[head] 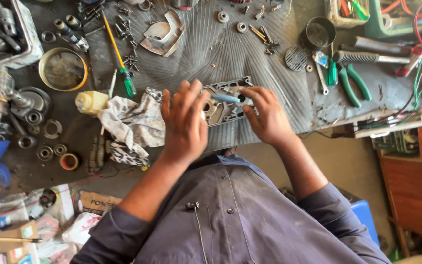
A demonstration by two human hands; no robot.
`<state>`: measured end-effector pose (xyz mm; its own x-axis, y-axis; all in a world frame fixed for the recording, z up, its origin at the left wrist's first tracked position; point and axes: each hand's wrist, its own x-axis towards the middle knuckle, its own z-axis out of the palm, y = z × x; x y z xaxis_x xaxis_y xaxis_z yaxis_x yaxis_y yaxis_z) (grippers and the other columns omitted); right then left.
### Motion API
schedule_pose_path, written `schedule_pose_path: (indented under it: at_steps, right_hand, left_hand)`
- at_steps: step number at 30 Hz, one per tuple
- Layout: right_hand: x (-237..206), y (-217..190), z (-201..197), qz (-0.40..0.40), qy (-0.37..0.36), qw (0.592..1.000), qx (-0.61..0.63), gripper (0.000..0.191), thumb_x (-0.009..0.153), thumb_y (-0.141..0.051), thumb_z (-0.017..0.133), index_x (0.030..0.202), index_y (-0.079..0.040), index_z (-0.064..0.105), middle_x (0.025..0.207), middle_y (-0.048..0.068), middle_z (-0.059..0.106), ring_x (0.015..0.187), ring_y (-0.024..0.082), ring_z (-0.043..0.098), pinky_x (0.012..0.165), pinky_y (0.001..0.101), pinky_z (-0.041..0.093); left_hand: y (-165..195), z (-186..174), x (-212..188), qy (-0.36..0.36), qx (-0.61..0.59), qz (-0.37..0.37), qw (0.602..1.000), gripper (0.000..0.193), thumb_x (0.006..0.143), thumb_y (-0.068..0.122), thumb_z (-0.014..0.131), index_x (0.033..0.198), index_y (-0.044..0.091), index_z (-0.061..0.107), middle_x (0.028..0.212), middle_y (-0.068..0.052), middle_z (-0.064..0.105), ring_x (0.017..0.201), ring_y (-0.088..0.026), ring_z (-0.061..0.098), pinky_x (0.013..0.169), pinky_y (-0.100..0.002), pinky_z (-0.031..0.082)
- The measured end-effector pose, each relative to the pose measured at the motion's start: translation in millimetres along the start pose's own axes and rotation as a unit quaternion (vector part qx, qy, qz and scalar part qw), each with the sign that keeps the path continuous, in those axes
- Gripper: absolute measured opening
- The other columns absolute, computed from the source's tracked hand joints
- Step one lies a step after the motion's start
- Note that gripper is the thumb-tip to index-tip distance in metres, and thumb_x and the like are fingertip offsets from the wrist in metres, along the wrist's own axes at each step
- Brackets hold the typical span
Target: The person places small metal rings into a metal housing on a workbench, then uses a blue-handled tool to tap them into place. The person then picks up a red cylindrical component and wipes it with a cloth.
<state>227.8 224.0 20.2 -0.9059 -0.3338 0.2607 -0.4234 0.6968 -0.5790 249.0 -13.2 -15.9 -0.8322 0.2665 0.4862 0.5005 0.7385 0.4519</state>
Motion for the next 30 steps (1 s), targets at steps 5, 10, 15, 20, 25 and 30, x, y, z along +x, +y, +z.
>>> schedule_pose_path:
  at_steps: [5, 10, 15, 20, 25, 30]
  right_hand:
    - [10.2, 49.3, 24.9, -0.079, -0.019, 0.996, -0.041, 0.048, 0.089, -0.017, 0.068, 0.135, -0.004, 0.06, 0.141, 0.017, 0.06, 0.141, 0.039, 0.051, 0.121, 0.0492, 0.038]
    - [27.7, 79.8, 44.6, -0.123, -0.106, 0.985, -0.06, 0.071, 0.089, -0.039, 0.063, 0.147, 0.0, 0.051, 0.155, 0.021, 0.047, 0.15, 0.038, 0.036, 0.125, 0.052, 0.021]
    - [33.4, 87.7, 56.4, -0.137, -0.111, 0.982, -0.075, 0.084, 0.087, -0.048, 0.062, 0.151, 0.005, 0.044, 0.158, 0.022, 0.043, 0.151, 0.038, 0.034, 0.126, 0.0524, 0.018]
    - [43.9, 87.7, 58.2, -0.127, -0.133, 0.98, -0.071, 0.08, 0.086, -0.044, 0.062, 0.151, 0.0, 0.047, 0.161, 0.021, 0.043, 0.155, 0.036, 0.033, 0.129, 0.053, 0.018]
    - [56.7, 84.6, 57.0, -0.136, -0.165, 0.973, -0.087, 0.087, 0.078, -0.058, 0.069, 0.147, -0.008, 0.051, 0.159, 0.022, 0.044, 0.154, 0.038, 0.03, 0.126, 0.0528, 0.017]
    - [61.5, 86.5, 64.1, -0.116, -0.172, 0.976, -0.07, 0.107, 0.068, -0.074, 0.075, 0.144, -0.003, 0.049, 0.155, 0.026, 0.043, 0.151, 0.039, 0.03, 0.125, 0.0541, 0.015]
  left_hand:
    - [62.1, 28.4, 27.4, 0.09, 0.056, 0.044, 0.993, 0.039, 0.103, 0.02, 0.056, 0.14, 0.007, 0.061, 0.145, -0.013, 0.057, 0.14, -0.032, 0.051, 0.122, -0.055, 0.027]
    - [75.3, 54.5, 53.9, 0.134, 0.06, 0.025, 0.989, 0.028, 0.099, 0.026, 0.061, 0.119, 0.006, 0.064, 0.116, -0.013, 0.06, 0.113, -0.034, 0.058, 0.109, -0.054, 0.041]
    - [59.8, 69.2, 76.1, 0.191, -0.078, 0.018, 0.978, 0.025, 0.093, 0.021, 0.069, 0.077, 0.008, 0.055, 0.083, -0.008, 0.055, 0.086, -0.03, 0.055, 0.085, -0.046, 0.043]
    - [42.0, 72.5, 93.1, 0.206, -0.204, 0.03, 0.957, 0.026, 0.082, 0.01, 0.068, 0.063, 0.004, 0.05, 0.07, -0.009, 0.049, 0.074, -0.028, 0.05, 0.074, -0.044, 0.041]
    - [11.3, 72.6, 98.8, 0.073, -0.42, 0.057, 0.903, 0.029, 0.078, 0.008, 0.065, 0.061, 0.002, 0.044, 0.068, -0.008, 0.045, 0.071, -0.027, 0.045, 0.072, -0.041, 0.04]
    - [-22.4, 79.0, 109.7, -0.105, -0.643, 0.037, 0.758, 0.03, 0.082, 0.01, 0.064, 0.062, 0.002, 0.043, 0.066, -0.006, 0.047, 0.069, -0.022, 0.049, 0.072, -0.037, 0.043]
